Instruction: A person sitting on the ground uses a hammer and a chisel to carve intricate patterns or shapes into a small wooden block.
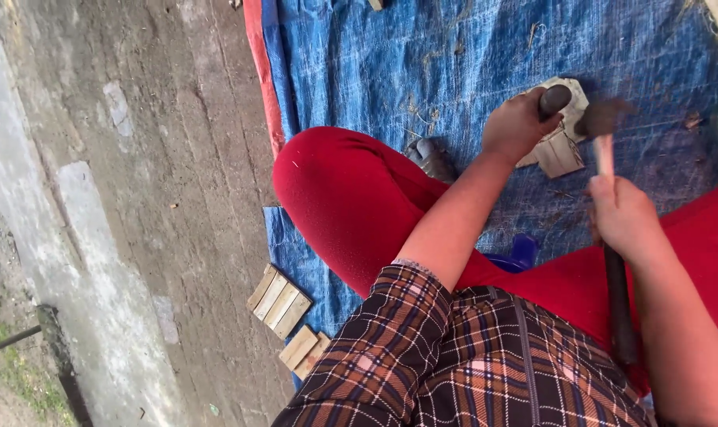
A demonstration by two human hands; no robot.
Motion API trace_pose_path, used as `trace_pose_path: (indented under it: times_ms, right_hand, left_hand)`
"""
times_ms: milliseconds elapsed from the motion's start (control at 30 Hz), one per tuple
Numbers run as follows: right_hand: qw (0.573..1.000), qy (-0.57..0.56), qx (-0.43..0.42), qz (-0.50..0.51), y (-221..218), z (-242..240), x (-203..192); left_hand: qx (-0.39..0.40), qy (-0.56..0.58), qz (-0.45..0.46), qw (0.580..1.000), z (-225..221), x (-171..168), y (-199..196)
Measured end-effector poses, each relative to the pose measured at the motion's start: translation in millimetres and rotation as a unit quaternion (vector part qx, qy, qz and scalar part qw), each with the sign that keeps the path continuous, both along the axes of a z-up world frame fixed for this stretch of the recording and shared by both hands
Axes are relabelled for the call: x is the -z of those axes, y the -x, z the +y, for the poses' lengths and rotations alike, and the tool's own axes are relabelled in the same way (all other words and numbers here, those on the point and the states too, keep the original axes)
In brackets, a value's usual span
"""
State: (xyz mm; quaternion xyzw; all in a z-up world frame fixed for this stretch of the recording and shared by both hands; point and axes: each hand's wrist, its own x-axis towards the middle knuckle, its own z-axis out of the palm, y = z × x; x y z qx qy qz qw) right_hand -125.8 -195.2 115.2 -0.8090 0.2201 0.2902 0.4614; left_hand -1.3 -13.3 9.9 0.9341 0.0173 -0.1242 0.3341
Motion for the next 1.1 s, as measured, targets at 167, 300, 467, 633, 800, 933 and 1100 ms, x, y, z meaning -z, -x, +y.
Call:
trace_pose_path:
  times_ms: [167,300,467,633,800,933,1100]
  right_hand:
    - [0.991,0.014,-0.045,0.122,-4.0,8.3,57.9]
    - [0.984,0.02,-0.042,0.173,-9.5,9.0,64.0]
    - [0.982,0.04,-0.053,0.178,-9.3,10.4,66.4]
    - [0.979,0.059,-0.071,0.184,-10.9,15.4,62.9]
    - [0.978,0.05,-0.059,0.195,-17.6,18.7,57.5]
    - [0.98,0.027,-0.033,0.193,-14.4,11.8,65.9]
    - [0.985,0.009,-0.031,0.171,-9.2,8.7,72.4]
  left_hand:
    - [-0.011,0.005,-0.016,1.0,1.4,13.9,-4.4]
    - [0.003,0.002,0.006,1.0,-1.3,3.8,-11.5]
    - [-0.068,0.029,0.027,0.997,11.0,14.6,-41.7]
    - [-0.198,0.095,0.065,0.973,23.8,7.4,-63.3]
    - [-0.094,0.021,0.045,0.994,-8.6,-1.4,-47.6]
    - [0.021,-0.075,-0.089,0.993,-42.2,-13.4,-1.7]
    - [0.043,-0.052,-0.161,0.985,-48.8,-18.5,37.5]
